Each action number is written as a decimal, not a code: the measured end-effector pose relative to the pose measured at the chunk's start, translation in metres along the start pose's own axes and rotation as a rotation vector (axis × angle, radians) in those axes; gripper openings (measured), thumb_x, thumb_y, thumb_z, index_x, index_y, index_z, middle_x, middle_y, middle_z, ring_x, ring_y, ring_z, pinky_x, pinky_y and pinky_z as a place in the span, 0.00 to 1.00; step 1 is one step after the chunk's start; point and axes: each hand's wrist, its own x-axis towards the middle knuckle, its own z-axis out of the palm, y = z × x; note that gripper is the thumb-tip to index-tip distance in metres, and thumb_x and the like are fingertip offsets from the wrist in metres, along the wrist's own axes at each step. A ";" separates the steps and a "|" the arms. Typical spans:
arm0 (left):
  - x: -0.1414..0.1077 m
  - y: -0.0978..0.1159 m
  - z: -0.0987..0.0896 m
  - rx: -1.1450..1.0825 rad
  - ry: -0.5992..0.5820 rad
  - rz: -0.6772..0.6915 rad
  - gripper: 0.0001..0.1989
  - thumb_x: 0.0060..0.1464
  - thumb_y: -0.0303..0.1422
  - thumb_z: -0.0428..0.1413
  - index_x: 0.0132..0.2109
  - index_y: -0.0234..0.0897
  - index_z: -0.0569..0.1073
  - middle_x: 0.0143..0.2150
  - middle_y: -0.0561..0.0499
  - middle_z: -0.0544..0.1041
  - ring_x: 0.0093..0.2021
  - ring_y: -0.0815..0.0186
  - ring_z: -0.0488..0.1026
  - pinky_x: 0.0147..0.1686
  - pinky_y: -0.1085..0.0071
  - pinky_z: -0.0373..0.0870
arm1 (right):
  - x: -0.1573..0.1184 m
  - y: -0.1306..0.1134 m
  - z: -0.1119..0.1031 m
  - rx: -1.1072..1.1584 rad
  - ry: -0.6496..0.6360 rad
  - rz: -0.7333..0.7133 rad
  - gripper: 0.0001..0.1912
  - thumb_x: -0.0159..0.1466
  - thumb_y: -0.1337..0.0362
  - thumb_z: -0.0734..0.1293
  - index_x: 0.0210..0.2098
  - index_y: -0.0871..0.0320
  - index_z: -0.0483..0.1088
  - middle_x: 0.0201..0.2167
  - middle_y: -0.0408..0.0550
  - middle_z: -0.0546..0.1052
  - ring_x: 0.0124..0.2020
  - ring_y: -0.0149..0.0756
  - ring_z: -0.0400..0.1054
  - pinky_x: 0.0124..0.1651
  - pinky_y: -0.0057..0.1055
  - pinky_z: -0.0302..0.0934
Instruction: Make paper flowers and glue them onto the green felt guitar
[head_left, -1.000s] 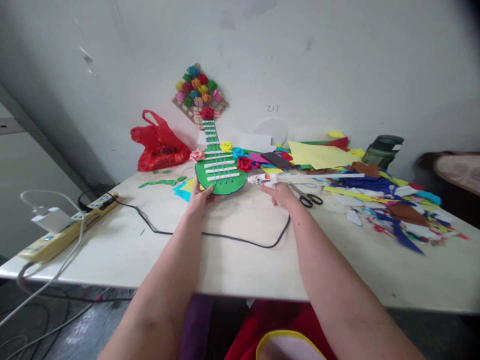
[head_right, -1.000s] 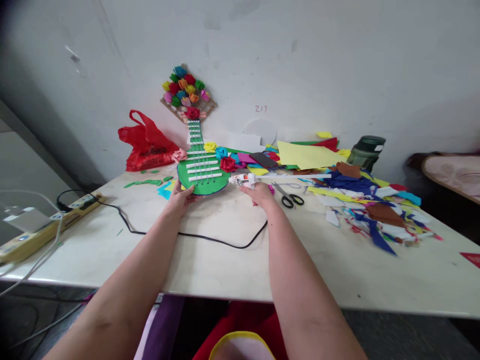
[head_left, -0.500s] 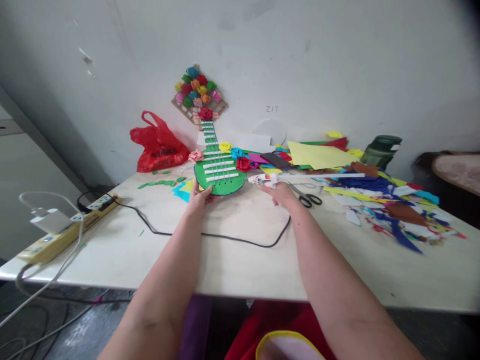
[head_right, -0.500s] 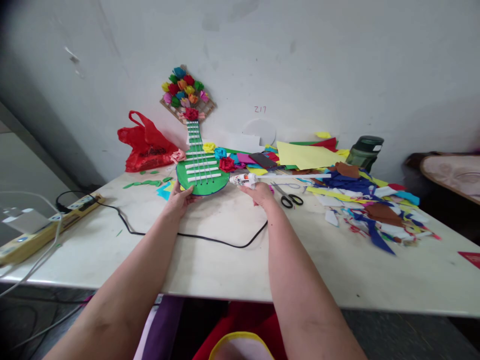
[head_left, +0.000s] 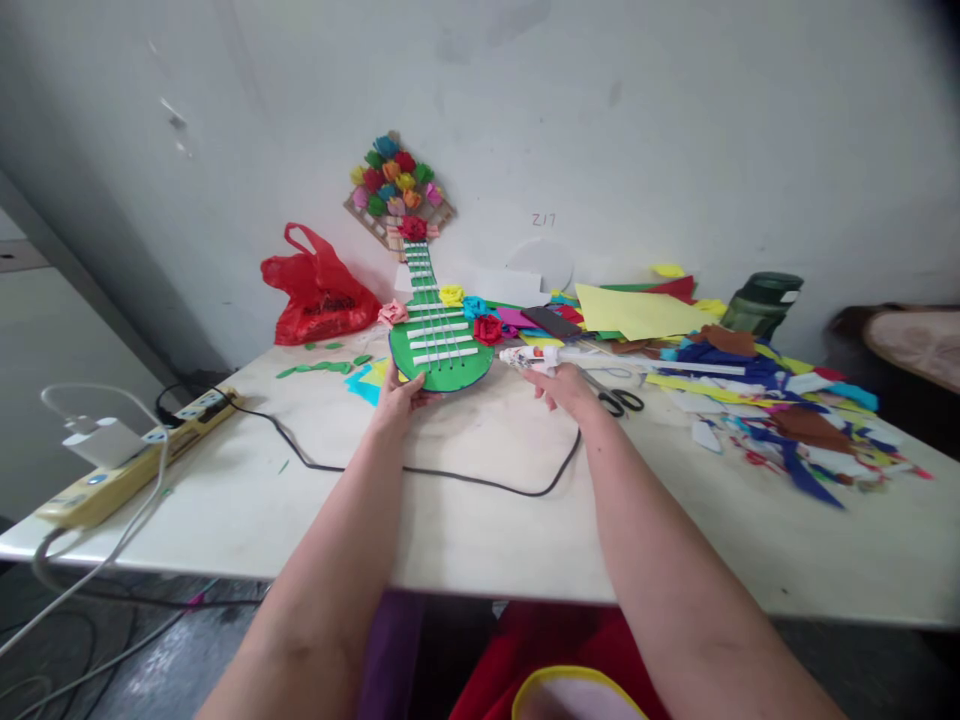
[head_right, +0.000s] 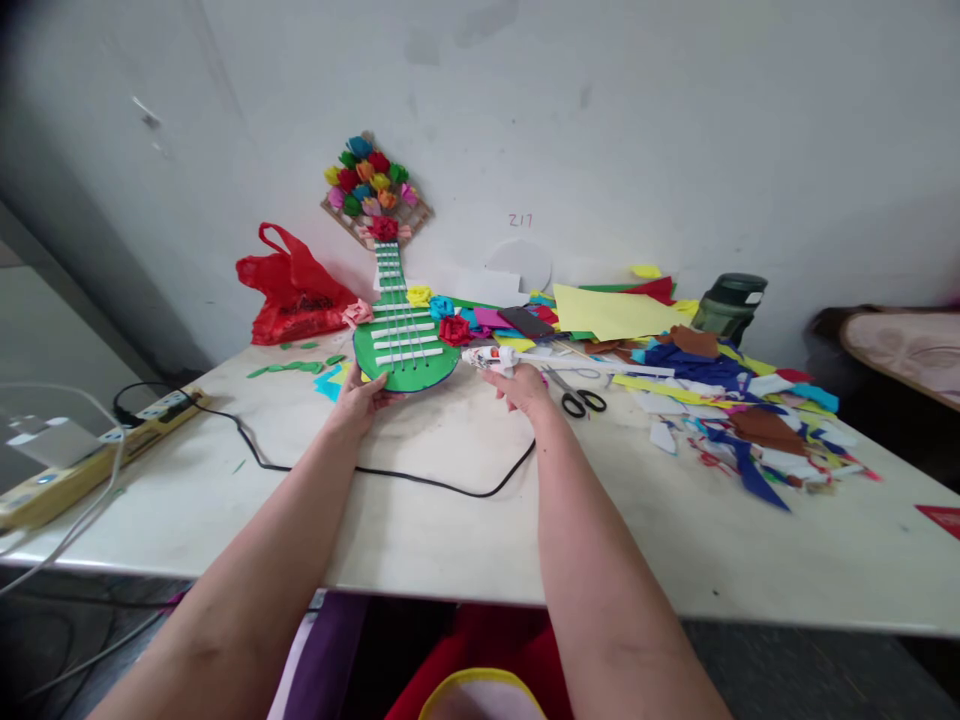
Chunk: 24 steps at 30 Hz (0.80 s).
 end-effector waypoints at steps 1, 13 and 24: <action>0.000 0.000 0.000 0.001 0.000 0.001 0.41 0.42 0.33 0.63 0.62 0.47 0.54 0.37 0.49 0.76 0.23 0.66 0.75 0.20 0.75 0.70 | 0.000 0.000 0.000 0.003 -0.003 -0.006 0.20 0.54 0.48 0.68 0.22 0.61 0.68 0.08 0.38 0.63 0.10 0.25 0.56 0.18 0.23 0.54; 0.003 -0.003 -0.002 0.008 -0.020 0.005 0.41 0.43 0.32 0.63 0.62 0.48 0.53 0.36 0.50 0.77 0.22 0.66 0.75 0.20 0.75 0.70 | 0.001 -0.002 0.002 -0.030 -0.005 -0.026 0.20 0.55 0.49 0.68 0.25 0.62 0.70 0.14 0.42 0.70 0.10 0.23 0.57 0.17 0.22 0.55; -0.002 0.003 0.003 -0.006 0.010 -0.011 0.42 0.42 0.31 0.63 0.63 0.47 0.53 0.38 0.49 0.77 0.21 0.67 0.74 0.19 0.76 0.70 | 0.007 0.001 0.005 -0.153 0.026 -0.012 0.16 0.55 0.52 0.67 0.30 0.60 0.72 0.17 0.42 0.69 0.12 0.27 0.60 0.16 0.24 0.58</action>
